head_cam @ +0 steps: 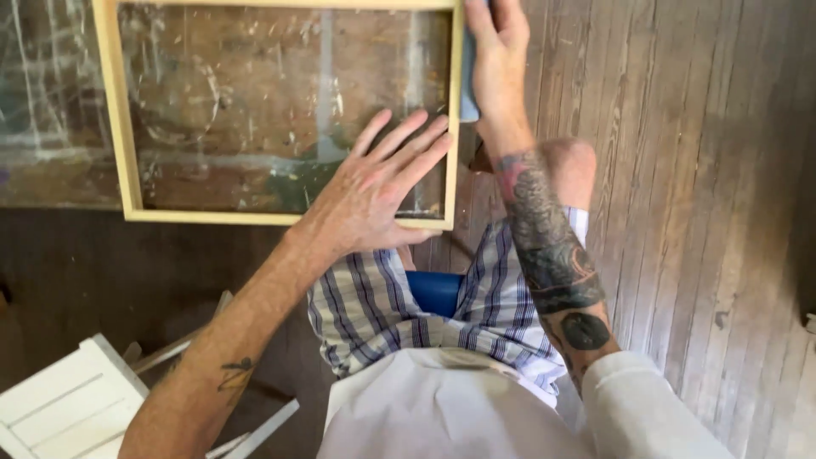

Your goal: The person is sanding the edges of small wooden frames with a sanding block and pouring water from a thermos into a mate gourd.

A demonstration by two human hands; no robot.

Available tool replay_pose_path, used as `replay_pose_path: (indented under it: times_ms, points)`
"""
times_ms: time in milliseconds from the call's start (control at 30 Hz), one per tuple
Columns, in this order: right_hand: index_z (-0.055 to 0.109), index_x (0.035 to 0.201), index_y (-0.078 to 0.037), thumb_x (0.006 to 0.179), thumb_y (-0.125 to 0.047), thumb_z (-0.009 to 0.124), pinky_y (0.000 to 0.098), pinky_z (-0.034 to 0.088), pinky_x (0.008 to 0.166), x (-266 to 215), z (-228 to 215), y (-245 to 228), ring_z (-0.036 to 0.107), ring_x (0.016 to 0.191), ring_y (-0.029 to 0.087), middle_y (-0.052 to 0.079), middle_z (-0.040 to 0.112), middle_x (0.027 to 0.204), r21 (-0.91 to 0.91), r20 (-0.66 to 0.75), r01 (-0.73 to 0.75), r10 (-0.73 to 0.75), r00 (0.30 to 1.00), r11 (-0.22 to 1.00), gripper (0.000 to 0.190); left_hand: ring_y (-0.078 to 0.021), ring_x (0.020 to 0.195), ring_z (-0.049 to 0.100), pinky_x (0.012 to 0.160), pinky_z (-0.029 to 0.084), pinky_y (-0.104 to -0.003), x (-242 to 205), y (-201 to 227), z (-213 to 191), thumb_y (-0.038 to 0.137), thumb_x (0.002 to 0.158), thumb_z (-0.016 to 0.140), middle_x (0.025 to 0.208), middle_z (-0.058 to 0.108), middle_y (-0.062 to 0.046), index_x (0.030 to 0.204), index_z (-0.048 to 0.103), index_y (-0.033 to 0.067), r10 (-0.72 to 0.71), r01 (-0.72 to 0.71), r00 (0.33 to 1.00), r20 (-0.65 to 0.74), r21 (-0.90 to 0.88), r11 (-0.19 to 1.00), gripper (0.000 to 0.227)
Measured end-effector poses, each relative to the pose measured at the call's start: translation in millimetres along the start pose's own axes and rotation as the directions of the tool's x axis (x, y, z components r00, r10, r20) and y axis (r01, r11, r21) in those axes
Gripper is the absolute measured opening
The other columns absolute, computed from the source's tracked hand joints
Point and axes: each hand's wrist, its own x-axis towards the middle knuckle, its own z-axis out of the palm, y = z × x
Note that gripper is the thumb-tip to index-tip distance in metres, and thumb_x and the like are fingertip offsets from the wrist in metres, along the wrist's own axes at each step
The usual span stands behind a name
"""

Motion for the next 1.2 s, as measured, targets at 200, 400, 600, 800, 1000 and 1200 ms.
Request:
replay_pose_path:
  times_ms: [200,400,600,800,1000,1200]
  points:
    - [0.024,0.163,-0.009,0.113,-0.028,0.047,0.0453,0.021,0.137,-162.8,10.3,-144.5,0.023,0.163,0.03,0.014,0.022,0.173,-0.171,0.058,-0.332,0.345,0.937,0.928,0.058,-0.0345,0.158,0.027,0.131,0.014,-0.056,-1.9,-1.9,7.4,0.073,0.082,0.08,0.168,0.032,-0.018,0.161,0.028,0.0027,-0.002,0.002,1.0,-0.029,-0.012,1.0,0.118]
    - [0.019,0.162,-0.006,0.111,-0.031,0.047,0.0451,0.013,0.134,-36.7,8.4,-58.3,0.016,0.163,0.03,0.016,0.018,0.172,-0.216,0.007,-0.358,0.368,0.93,0.909,0.064,-0.0347,0.157,0.029,0.13,0.016,-0.057,2.6,-4.5,0.2,0.072,0.08,0.081,0.167,0.034,-0.018,0.16,0.031,0.0004,0.027,-0.026,0.998,-0.054,0.02,0.999,0.118]
    - [0.069,0.123,-0.011,0.103,-0.026,0.065,0.0322,0.045,0.099,61.4,-40.0,-5.0,0.059,0.112,0.012,-0.001,0.069,0.119,-0.005,-0.102,0.022,-0.023,0.995,1.0,0.025,-0.0347,0.159,0.028,0.131,0.018,-0.057,3.7,2.1,-3.7,0.081,0.081,0.077,0.17,0.022,-0.02,0.163,0.023,0.0039,0.01,-0.014,1.0,0.023,0.151,0.989,0.125]
    - [0.036,0.161,-0.01,0.112,-0.036,0.063,0.0401,0.031,0.133,-61.2,-108.9,-53.6,0.033,0.159,0.025,0.01,0.033,0.169,0.001,-0.144,-0.205,0.203,0.969,0.979,0.062,-0.0168,0.111,0.064,0.127,0.033,-0.051,23.7,26.2,-26.0,0.01,0.084,0.081,0.104,0.071,0.0,0.107,0.072,0.0159,0.467,-0.473,0.874,0.136,0.46,0.752,0.025]
    - [0.035,0.164,-0.019,0.113,-0.019,0.052,0.0374,0.048,0.112,-145.0,-153.9,-60.0,0.059,0.125,0.018,0.009,0.053,0.152,0.022,-0.276,-0.416,0.405,0.872,0.909,0.054,-0.0302,0.116,0.065,0.12,0.029,-0.064,91.4,-27.2,-49.0,0.06,0.091,0.064,0.1,0.071,-0.016,0.091,0.069,0.0059,0.612,-0.616,0.787,0.077,0.03,0.787,0.055]
    - [0.037,0.157,-0.008,0.102,-0.02,0.057,0.0227,0.041,0.118,-159.2,-155.4,-94.3,0.05,0.141,0.012,0.01,0.045,0.161,0.183,-0.366,-0.537,0.564,0.74,0.824,0.061,-0.0153,0.05,0.037,0.041,0.037,-0.033,168.6,-82.5,-107.0,0.034,0.108,0.05,0.059,0.043,-0.001,0.077,0.05,0.0109,-0.216,0.043,0.902,0.373,0.421,0.906,0.039]
